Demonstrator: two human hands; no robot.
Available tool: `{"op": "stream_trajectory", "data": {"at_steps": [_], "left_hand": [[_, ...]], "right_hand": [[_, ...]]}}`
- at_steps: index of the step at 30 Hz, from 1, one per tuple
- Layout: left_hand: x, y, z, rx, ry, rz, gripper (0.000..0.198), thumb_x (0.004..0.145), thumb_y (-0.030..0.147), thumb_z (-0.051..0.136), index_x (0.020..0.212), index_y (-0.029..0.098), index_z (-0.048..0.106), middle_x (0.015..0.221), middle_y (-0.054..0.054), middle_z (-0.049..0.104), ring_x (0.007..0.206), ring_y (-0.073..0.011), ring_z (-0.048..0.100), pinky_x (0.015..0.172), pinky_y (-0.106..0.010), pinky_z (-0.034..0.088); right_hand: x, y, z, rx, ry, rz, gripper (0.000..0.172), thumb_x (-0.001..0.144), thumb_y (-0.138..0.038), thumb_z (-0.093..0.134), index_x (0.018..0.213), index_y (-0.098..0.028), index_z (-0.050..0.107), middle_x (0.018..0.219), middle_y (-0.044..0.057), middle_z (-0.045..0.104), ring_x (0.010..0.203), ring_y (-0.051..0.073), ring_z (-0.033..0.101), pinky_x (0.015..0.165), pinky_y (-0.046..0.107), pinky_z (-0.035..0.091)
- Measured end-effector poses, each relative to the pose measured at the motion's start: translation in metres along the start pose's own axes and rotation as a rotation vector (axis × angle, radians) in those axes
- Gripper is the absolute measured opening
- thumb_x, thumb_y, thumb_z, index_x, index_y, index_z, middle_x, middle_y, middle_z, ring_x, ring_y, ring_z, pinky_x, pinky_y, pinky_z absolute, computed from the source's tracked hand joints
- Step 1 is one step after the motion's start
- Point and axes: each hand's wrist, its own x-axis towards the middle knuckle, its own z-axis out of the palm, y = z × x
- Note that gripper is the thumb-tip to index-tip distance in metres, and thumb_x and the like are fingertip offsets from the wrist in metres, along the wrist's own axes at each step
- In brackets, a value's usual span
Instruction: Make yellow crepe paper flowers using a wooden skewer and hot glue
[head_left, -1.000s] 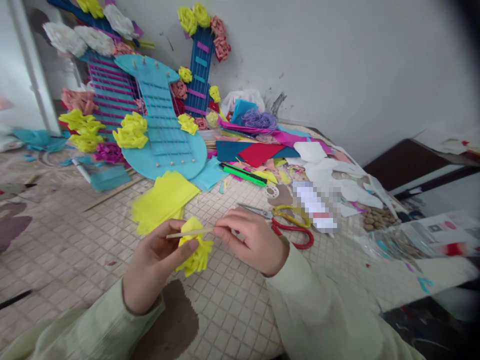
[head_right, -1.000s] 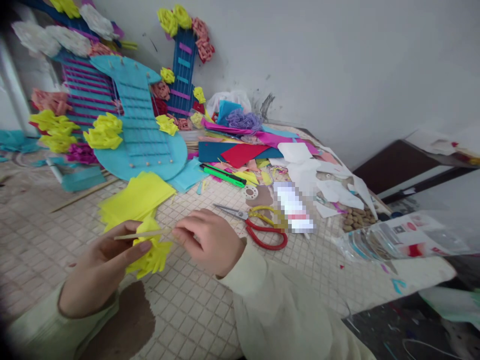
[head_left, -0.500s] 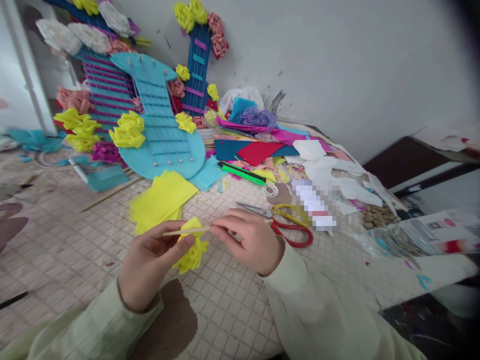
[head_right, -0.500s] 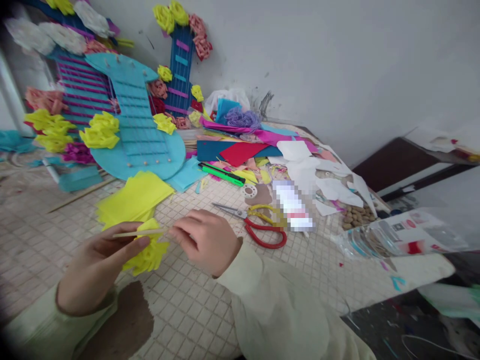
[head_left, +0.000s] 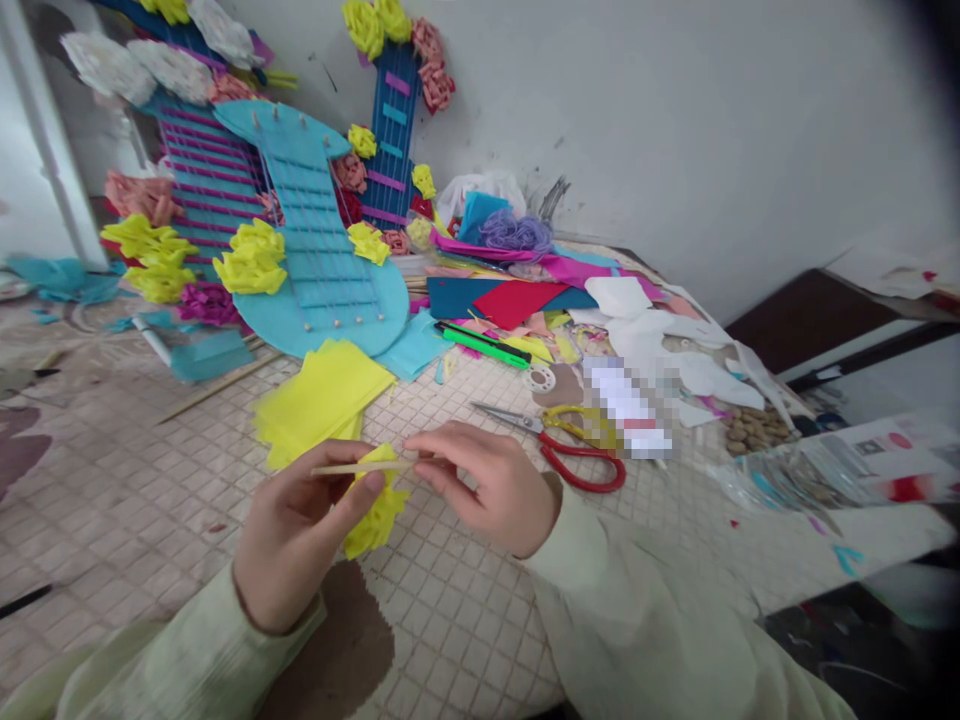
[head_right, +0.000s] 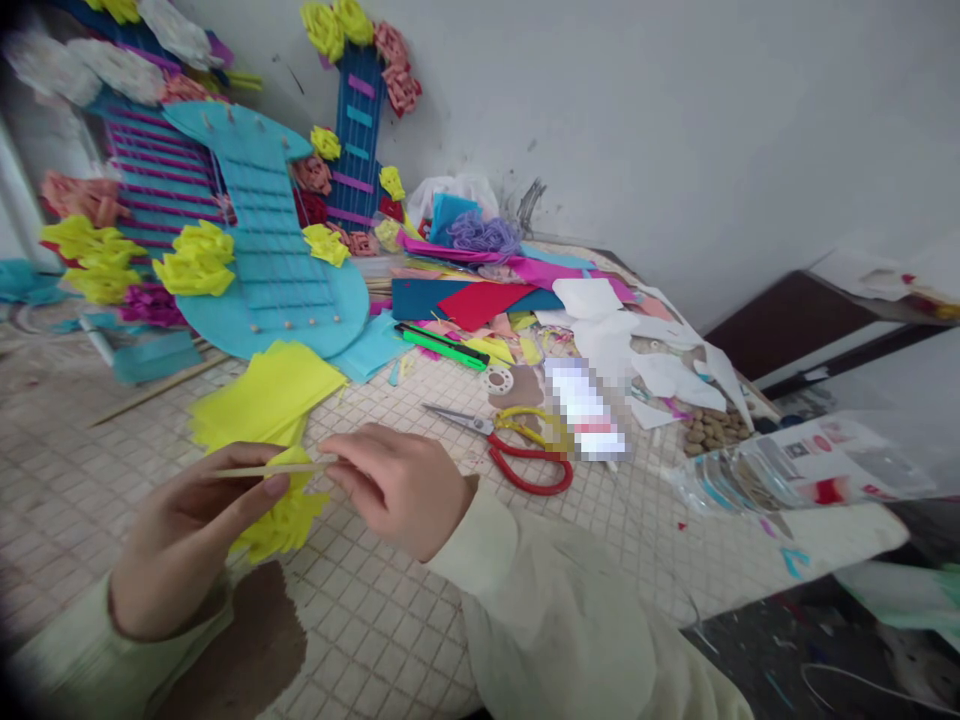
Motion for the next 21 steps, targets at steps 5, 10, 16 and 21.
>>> {"op": "stream_trajectory", "data": {"at_steps": [5, 10, 16, 21], "left_hand": [[-0.0007, 0.0003, 0.0011, 0.053, 0.014, 0.068, 0.005, 0.066, 0.023, 0.065, 0.071, 0.025, 0.065, 0.070, 0.002, 0.063, 0.060, -0.0128, 0.055, 0.051, -0.022, 0.045], [-0.0016, 0.0021, 0.0028, 0.040, 0.015, 0.060, 0.008, 0.064, 0.022, 0.068, 0.071, 0.024, 0.064, 0.066, 0.003, 0.061, 0.060, -0.0105, 0.055, 0.054, -0.019, 0.044], [-0.0041, 0.0044, 0.0046, 0.063, 0.012, 0.040, 0.007, 0.064, 0.023, 0.067, 0.071, 0.024, 0.064, 0.067, 0.003, 0.061, 0.060, -0.0104, 0.055, 0.055, -0.019, 0.044], [-0.0042, 0.0056, 0.0051, 0.078, 0.015, 0.051, 0.007, 0.064, 0.022, 0.067, 0.071, 0.023, 0.064, 0.068, 0.003, 0.062, 0.063, -0.0119, 0.056, 0.058, -0.021, 0.045]], "right_hand": [[-0.0020, -0.0027, 0.0030, 0.076, 0.024, -0.012, 0.019, 0.086, -0.014, 0.044, 0.100, -0.015, 0.055, 0.093, 0.006, 0.060, 0.085, 0.014, 0.056, 0.073, 0.026, 0.049], [-0.0014, -0.0046, 0.0033, 0.102, 0.044, 0.011, 0.016, 0.084, -0.013, 0.048, 0.095, -0.014, 0.059, 0.089, 0.006, 0.060, 0.078, 0.013, 0.056, 0.070, 0.025, 0.049], [-0.0011, -0.0061, 0.0027, 0.120, 0.084, -0.002, 0.015, 0.084, -0.013, 0.049, 0.094, -0.014, 0.059, 0.089, 0.006, 0.060, 0.078, 0.012, 0.056, 0.070, 0.024, 0.049], [-0.0022, -0.0061, 0.0034, 0.123, 0.100, -0.006, 0.016, 0.085, -0.013, 0.048, 0.097, -0.016, 0.057, 0.091, 0.006, 0.059, 0.083, 0.013, 0.056, 0.072, 0.025, 0.050]]}}
